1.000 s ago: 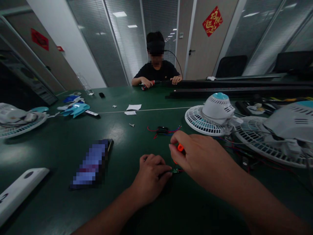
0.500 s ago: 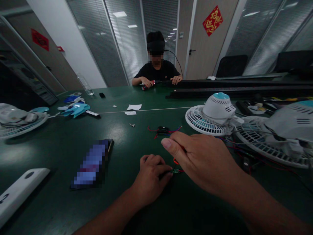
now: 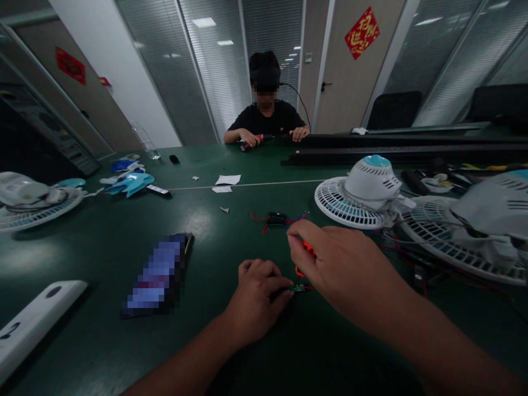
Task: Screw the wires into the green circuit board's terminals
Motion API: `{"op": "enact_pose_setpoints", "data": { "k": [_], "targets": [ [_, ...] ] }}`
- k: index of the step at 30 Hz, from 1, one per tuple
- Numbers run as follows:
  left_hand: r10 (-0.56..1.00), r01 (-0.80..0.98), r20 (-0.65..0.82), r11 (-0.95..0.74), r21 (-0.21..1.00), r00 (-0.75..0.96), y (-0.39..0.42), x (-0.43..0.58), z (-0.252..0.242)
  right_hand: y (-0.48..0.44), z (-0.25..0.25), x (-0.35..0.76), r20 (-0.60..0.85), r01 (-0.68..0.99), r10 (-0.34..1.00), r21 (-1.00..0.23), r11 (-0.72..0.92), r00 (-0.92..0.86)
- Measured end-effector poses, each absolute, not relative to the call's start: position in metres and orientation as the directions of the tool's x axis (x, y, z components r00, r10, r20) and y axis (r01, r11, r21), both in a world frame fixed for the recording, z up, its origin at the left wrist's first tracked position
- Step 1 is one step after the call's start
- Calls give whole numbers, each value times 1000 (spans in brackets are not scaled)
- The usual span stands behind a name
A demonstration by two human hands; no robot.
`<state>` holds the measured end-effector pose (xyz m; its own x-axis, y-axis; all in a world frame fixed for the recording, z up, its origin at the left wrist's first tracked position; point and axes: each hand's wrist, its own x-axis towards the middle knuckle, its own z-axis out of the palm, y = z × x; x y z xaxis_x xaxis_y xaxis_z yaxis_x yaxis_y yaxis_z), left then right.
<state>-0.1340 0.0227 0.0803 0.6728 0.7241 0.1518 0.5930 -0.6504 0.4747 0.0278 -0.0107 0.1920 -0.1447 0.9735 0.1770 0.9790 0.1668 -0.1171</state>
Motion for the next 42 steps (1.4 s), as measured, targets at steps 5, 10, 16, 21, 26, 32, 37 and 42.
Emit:
{"op": "enact_pose_setpoints", "data": {
  "k": [5, 10, 16, 21, 26, 32, 37, 42],
  "targets": [
    [723, 595, 150, -652, 470, 674, 23, -134, 82, -10, 191, 28, 175, 973, 971, -139, 185, -160],
    [725, 599, 144, -649, 469, 673, 22, -134, 85, -11, 194, 29, 190, 965, 967, -167, 204, -171],
    [723, 595, 151, -653, 468, 675, 22, -134, 84, -12, 193, 28, 246, 948, 949, -199, 250, -198],
    [719, 593, 153, -658, 465, 678, 23, -134, 83, -12, 191, 27, 234, 953, 953, -186, 239, -194],
    [716, 586, 188, -670, 457, 672, 23, -135, 79, -15, 194, 25, 220, 959, 959, -180, 220, -179],
    [719, 591, 183, -667, 455, 671, 23, -134, 77, -13, 195, 23, 243, 979, 962, -127, 159, -124],
    [721, 594, 154, -656, 465, 676, 23, -133, 83, -11, 191, 25, 219, 987, 969, -86, 139, -117],
    [721, 587, 160, -655, 475, 674, 23, -133, 83, -10, 192, 27, 210, 980, 967, -100, 170, -146]
  ]
}}
